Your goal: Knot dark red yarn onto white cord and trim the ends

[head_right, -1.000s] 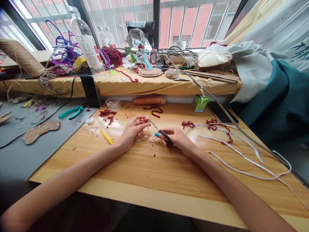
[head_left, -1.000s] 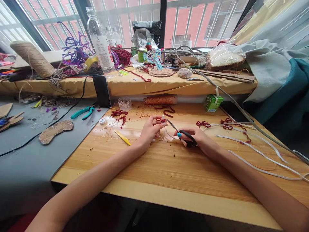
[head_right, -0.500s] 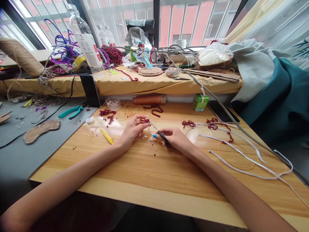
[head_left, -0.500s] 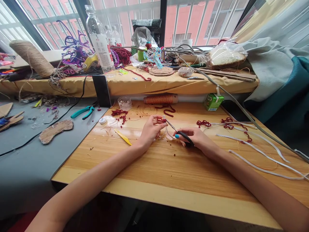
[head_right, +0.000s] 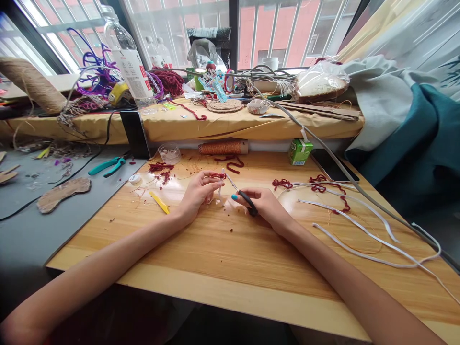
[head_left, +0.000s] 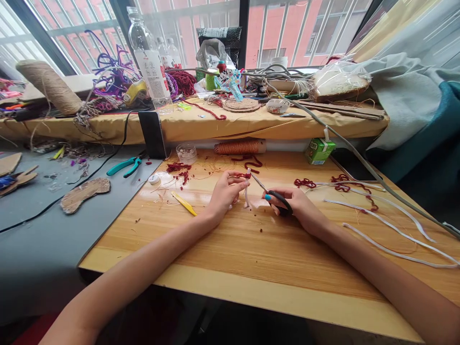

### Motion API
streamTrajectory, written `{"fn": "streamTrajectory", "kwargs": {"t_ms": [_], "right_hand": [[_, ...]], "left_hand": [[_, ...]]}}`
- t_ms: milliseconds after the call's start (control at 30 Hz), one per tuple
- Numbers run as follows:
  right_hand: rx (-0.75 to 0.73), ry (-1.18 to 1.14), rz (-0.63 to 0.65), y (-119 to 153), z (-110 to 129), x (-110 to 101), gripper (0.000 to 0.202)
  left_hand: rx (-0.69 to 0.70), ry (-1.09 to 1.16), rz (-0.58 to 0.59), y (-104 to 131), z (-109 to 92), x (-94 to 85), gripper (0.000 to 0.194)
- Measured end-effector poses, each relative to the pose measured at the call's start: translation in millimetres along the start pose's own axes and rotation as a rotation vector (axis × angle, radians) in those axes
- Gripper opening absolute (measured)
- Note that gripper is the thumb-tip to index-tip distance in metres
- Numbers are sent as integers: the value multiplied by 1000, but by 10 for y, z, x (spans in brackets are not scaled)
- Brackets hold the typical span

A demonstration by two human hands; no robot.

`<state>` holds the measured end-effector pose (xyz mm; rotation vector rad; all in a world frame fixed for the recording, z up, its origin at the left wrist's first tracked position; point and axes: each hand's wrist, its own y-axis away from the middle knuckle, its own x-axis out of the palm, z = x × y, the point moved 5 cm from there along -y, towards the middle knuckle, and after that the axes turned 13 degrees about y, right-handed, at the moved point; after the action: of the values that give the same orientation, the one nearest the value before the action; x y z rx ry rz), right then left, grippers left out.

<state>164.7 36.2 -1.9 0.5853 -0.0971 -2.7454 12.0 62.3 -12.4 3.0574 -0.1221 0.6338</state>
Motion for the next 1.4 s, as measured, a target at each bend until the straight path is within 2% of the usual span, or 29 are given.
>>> {"fn": "streamTrajectory", "kwargs": {"t_ms": [167, 333, 433, 533, 600, 700, 867, 1000, 1167, 1400], "right_hand": [[9, -53, -104, -3, 3, -42, 41], [-75, -8, -185, -4, 44, -111, 42], [-97, 56, -168, -2, 68, -194, 43], [-74, 208, -58, 5, 85, -247, 43], [-93, 355, -32, 14, 108, -282, 45], [-185, 636, -87, 28, 157, -326, 47], [-353, 946, -171, 48, 189, -330, 40], [-416, 1189, -238, 65, 180, -331, 37], [-428, 1282, -159, 58, 143, -301, 36], [-409, 1227, -65, 41, 112, -264, 36]], "left_hand": [[-4, -15, -12, -10, -3, -9, 20], [57, -39, -44, 5, -90, -16, 10], [92, -132, -27, 5, -139, -24, 10], [208, -340, 51, 8, -203, -3, 15], [307, -518, 61, 21, -249, 9, 17], [385, -731, 36, 41, -300, 24, 18], [420, -924, 43, 54, -361, 62, 22], [429, -1051, 105, 34, -348, 74, 23], [477, -1184, 229, -3, -285, 80, 24], [469, -1211, 307, -15, -299, 92, 23]]}}
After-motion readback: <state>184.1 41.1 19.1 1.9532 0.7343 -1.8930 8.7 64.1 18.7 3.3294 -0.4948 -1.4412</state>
